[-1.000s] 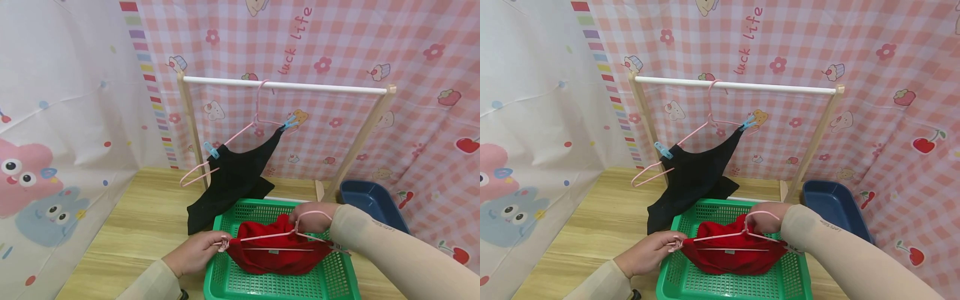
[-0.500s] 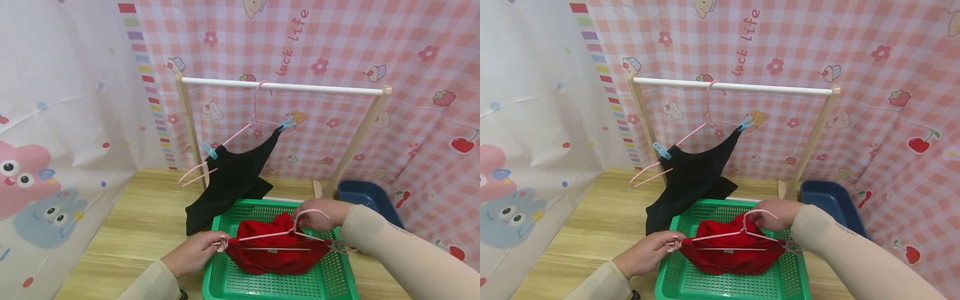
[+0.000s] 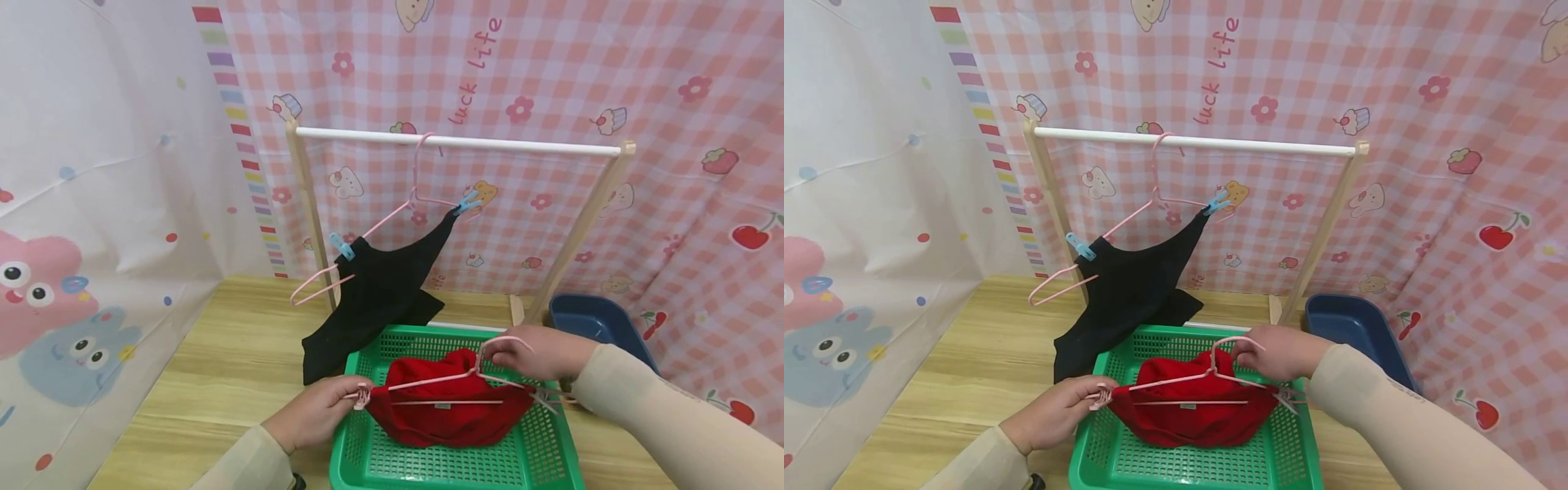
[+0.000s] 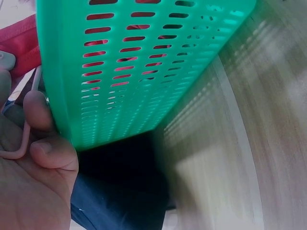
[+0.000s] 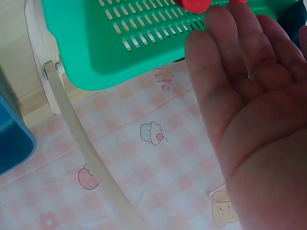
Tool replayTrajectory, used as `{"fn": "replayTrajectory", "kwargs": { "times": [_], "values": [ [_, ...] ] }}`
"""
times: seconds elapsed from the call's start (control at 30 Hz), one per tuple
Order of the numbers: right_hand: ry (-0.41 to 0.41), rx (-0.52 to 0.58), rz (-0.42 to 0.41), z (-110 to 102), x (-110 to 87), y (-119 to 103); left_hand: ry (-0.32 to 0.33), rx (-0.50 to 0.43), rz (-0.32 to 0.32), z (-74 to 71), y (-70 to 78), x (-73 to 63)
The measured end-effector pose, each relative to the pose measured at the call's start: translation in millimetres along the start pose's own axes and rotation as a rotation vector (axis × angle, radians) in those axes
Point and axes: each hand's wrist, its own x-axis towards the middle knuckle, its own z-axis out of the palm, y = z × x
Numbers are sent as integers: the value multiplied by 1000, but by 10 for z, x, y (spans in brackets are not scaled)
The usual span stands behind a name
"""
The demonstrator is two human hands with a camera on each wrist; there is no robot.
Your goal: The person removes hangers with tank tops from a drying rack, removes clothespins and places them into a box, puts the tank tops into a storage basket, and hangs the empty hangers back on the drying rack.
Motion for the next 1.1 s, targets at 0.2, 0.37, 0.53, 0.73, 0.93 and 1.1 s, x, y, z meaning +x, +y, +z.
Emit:
{"fn": "replayTrajectory", "kwargs": {
  "times": [0.2,0.37,0.53,0.73,0.93,1.1],
  "values": [
    [15,63,82,-6,-84,-17,-1,-7,-16,-16,1,9],
    [27,87,110,-19,-152,-21,5,2,-14,-19,-1,21],
    [48,139,64,-8,-211,1,17,18,-13,-21,-2,33],
    [102,191,52,56,-287,35,34,33,-22,-30,-10,46],
    [201,161,80,117,-399,13,45,33,-31,-37,-17,54],
    [318,91,72,199,-502,25,60,35,-37,-42,-12,66]
  ]
}}
